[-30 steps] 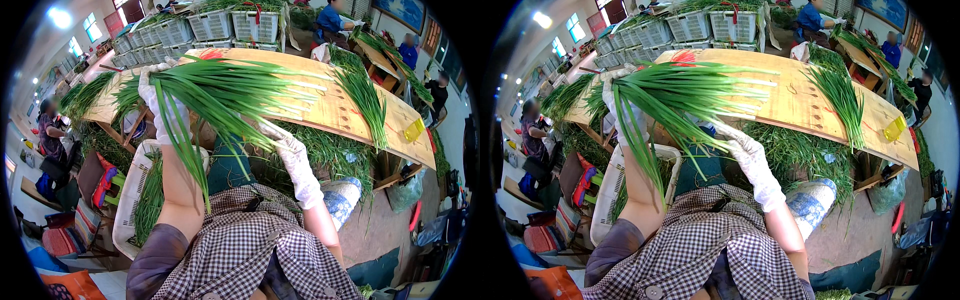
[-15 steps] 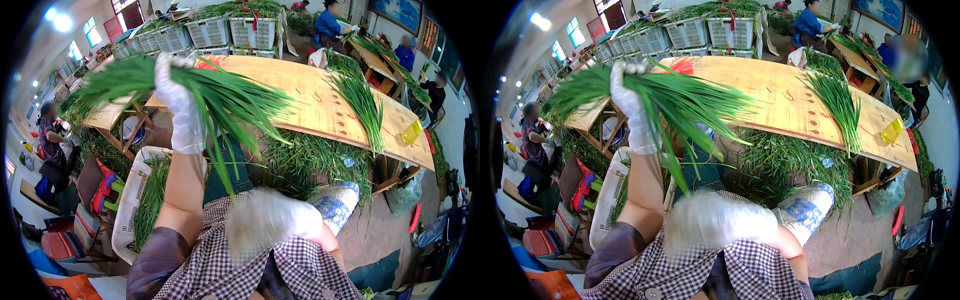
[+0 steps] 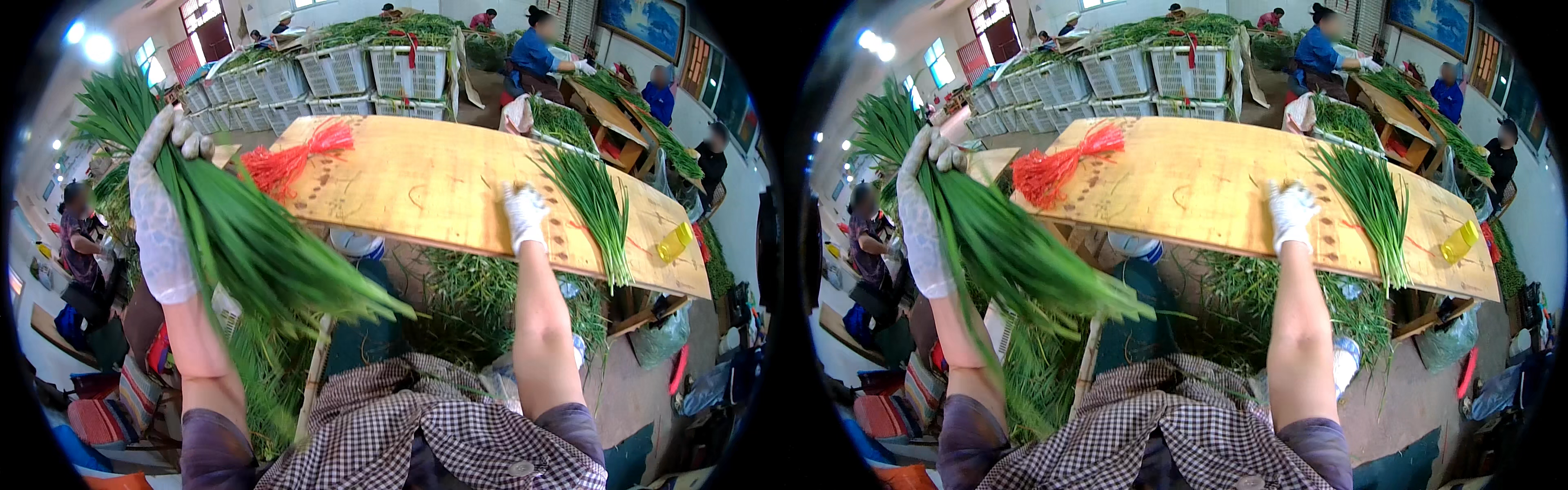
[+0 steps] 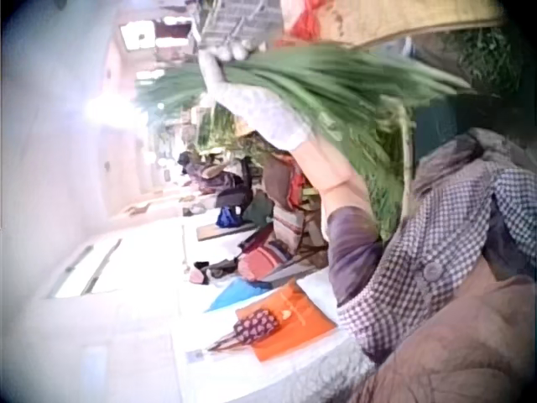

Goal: The person takes a bundle of green chives from a crate and places it on a wooden table to sort and bundle it with a red tie.

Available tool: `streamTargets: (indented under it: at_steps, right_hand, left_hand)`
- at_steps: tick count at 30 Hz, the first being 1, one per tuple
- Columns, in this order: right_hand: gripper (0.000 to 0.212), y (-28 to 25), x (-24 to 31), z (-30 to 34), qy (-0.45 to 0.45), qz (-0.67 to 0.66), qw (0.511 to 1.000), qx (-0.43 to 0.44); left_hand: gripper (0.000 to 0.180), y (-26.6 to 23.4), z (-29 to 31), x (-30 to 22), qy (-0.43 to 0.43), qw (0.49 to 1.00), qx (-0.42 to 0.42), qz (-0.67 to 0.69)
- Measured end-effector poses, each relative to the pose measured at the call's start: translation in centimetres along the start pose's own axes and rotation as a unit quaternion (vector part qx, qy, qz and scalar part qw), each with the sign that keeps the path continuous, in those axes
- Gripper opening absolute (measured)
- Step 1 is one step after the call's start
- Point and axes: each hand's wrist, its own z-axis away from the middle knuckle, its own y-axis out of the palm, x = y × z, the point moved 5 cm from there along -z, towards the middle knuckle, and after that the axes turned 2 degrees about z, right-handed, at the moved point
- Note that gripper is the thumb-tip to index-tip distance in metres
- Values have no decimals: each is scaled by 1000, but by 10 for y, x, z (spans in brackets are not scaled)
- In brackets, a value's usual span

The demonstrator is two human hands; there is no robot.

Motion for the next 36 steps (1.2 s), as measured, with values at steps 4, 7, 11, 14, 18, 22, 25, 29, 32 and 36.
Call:
streamTargets:
  at_steps: [4, 7, 11, 14, 18, 22, 25, 29, 32, 36]
  right_hand:
    - [39, -20, 143, 75, -425, -365, 777, 287]
    - [38, -95, 144, 155, -486, -370, 570, 550]
    - [57, -87, 48, 103, -62, -693, 515, 500]
    - [84, -107, 17, 54, -13, -805, 464, 370]
    - [79, -84, 0, 32, -71, -578, 701, 412]
    - [60, -81, 0, 37, -98, -440, 818, 359]
    - [57, -158, 73, 69, -340, -321, 882, 57]
    - [47, -114, 132, 132, -541, -182, 814, 110]
    - [40, -81, 110, 111, -513, -124, 829, 184]
    - [45, -95, 71, 64, -423, 30, 876, 227]
  left_hand:
    - [10, 28, -15, 36, -114, 983, 51, 137]
    - [10, 51, -29, 89, -149, 977, 45, 146]
    - [22, 63, -67, 182, -119, 974, 191, 9]
    - [35, 43, -108, 281, 21, 897, 274, -347]
    - [52, -12, -105, 351, 36, 777, 276, -565]
    - [64, -96, -62, 296, -48, 710, -8, -703]
    - [64, -144, 32, 279, 9, 581, -1, -814]
    - [83, -96, 159, 297, -98, 580, 87, -804]
    - [66, -69, 246, 348, -277, 442, 361, -773]
    - [21, -44, 366, 426, -312, 611, 615, -389]
